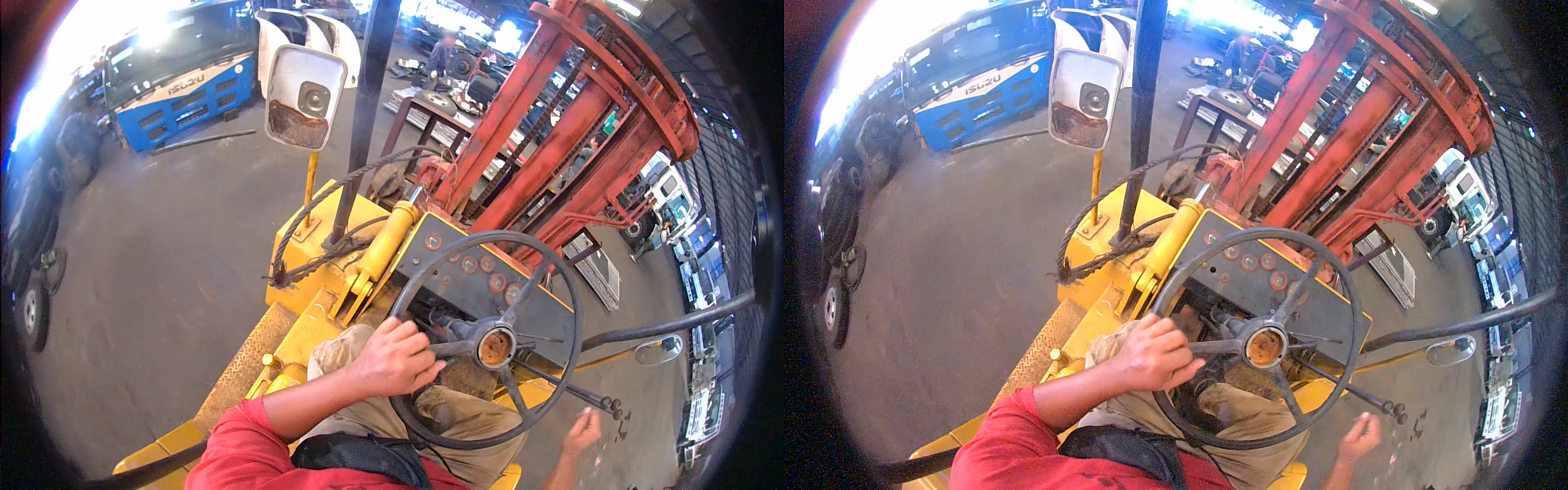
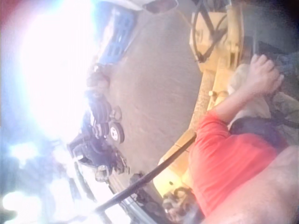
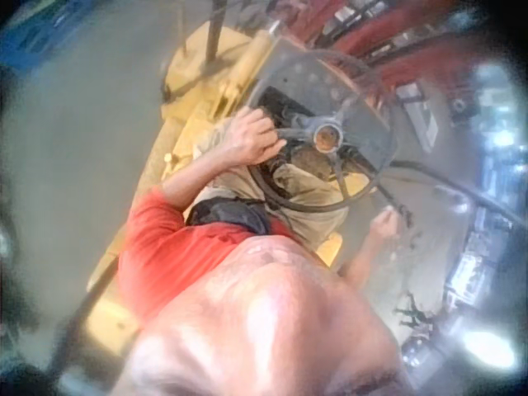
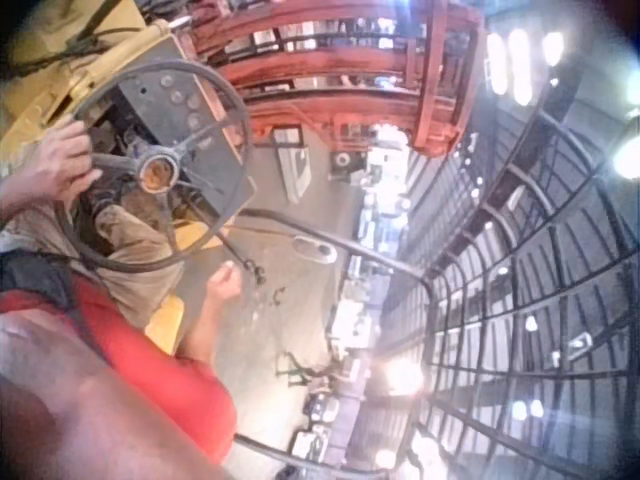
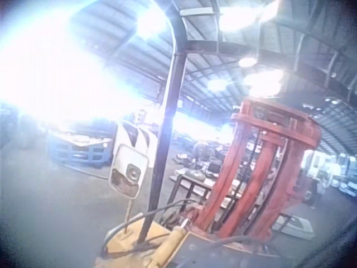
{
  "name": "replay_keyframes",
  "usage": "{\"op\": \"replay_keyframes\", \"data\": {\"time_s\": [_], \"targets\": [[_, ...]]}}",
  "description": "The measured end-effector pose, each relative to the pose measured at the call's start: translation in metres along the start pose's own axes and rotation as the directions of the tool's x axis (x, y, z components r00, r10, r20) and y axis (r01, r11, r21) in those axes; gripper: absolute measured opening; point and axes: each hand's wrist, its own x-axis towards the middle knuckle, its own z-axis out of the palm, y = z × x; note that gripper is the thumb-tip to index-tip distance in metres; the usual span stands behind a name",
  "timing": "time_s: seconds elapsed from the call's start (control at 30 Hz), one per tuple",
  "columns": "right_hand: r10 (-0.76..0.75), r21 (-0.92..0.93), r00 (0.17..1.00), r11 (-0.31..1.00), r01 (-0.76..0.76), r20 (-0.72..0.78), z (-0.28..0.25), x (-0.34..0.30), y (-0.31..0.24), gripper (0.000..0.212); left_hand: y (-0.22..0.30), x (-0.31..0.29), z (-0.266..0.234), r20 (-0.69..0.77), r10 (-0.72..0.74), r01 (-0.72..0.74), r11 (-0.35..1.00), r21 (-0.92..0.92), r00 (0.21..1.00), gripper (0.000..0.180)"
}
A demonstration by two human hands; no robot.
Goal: The person operates a yellow forklift inside a large indoor garage. They steer the vehicle, engage the controls, and maneuver the forks to approach and lift a flat metal object from the floor.
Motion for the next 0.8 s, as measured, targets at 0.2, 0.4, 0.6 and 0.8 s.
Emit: {"op": "replay_keyframes", "data": {"time_s": [0.2,0.4,0.6,0.8], "targets": [[0.441,0.543,0.796,0.582,-0.606,0.416,0.151,-0.086,0.086,0.018,-0.024,0.029,0.005,-0.087,-0.036,0.037,0.999,0.014,0.996,0.030],[0.163,-0.093,0.734,0.986,-0.135,0.659,0.270,-0.045,0.047,0.051,-0.057,0.070,-0.003,0.047,-0.037,0.031,0.992,0.118,0.998,0.030],[0.173,-0.195,0.663,0.980,-0.042,0.729,0.342,-0.073,0.086,0.070,-0.093,0.160,0.048,0.141,0.020,-0.037,0.992,0.121,0.990,0.026],[0.187,-0.016,0.606,0.961,-0.276,0.773,0.331,-0.105,0.084,0.070,-0.054,0.238,0.172,0.275,0.134,-0.119,0.990,-0.070,0.952,0.026]]}}
